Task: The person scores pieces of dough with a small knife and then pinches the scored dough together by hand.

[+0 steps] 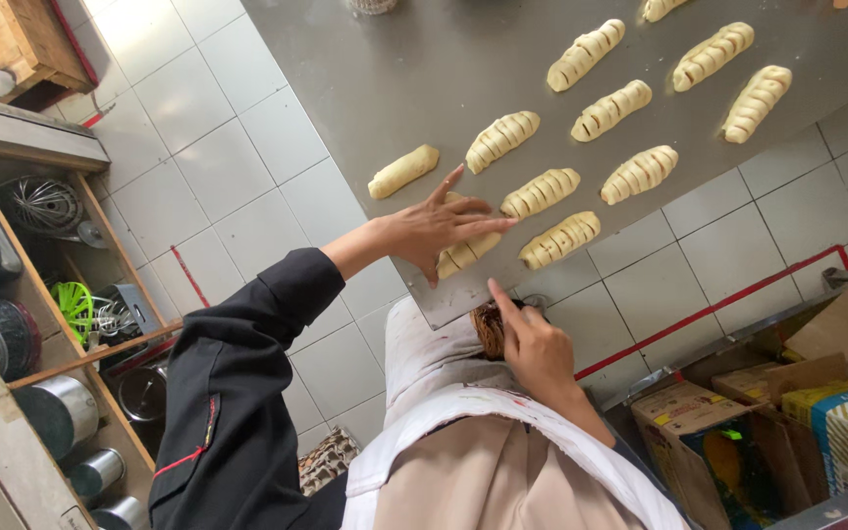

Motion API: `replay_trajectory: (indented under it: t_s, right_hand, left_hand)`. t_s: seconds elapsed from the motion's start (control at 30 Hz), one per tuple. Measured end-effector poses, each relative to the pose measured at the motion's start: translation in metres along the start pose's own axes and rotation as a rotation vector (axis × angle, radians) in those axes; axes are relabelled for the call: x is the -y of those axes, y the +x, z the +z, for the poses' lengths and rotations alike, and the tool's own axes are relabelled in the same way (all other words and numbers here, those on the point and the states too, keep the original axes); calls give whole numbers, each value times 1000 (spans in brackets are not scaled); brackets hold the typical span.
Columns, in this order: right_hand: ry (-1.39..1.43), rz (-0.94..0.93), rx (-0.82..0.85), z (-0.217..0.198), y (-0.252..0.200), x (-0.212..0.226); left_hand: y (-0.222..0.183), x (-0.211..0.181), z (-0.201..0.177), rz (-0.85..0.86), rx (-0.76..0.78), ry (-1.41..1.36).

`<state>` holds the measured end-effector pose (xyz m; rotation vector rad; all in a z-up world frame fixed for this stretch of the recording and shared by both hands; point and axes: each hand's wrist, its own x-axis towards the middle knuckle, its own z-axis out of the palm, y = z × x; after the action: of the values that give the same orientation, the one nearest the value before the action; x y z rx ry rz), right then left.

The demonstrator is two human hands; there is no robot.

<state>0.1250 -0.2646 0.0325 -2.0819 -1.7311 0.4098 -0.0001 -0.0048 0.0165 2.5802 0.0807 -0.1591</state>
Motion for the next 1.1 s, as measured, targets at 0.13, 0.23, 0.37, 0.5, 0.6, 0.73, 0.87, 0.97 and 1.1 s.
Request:
replay_trajectory:
  t_s: [0.13, 0.23, 0.37, 0.5, 0.6, 0.73, 0.87, 0.97, 1.1]
  right_hand:
    - [-50, 86, -12, -5, 12, -9]
    - [-101, 82, -30, 0, 14, -14]
    - [-190, 71, -6, 14, 24, -22]
    - [-196, 79, 45, 12, 20, -24]
    - [-158, 93, 19, 14, -1, -11]
    - [-83, -100, -43, 31, -9, 0]
    - [-81, -69, 8, 38, -9, 4]
    - [-132, -46, 33, 40, -3, 9]
    - [-149, -26, 82, 39, 3, 13]
  left_hand:
    - [2, 6, -2, 40, -17, -67]
    - [1, 2, -1, 21, -5, -85]
    - [5, 6, -2, 17, -27, -111]
    - [0, 6, 2, 40, -91, -156]
    - [-3, 6, 1, 68, -87, -152]
    - [-6, 8, -1, 85, -120, -143]
    - [-3, 8, 2, 78, -120, -144]
    - [-3, 10, 3, 81, -134, -137]
    - [-5, 8, 4, 72, -141, -140]
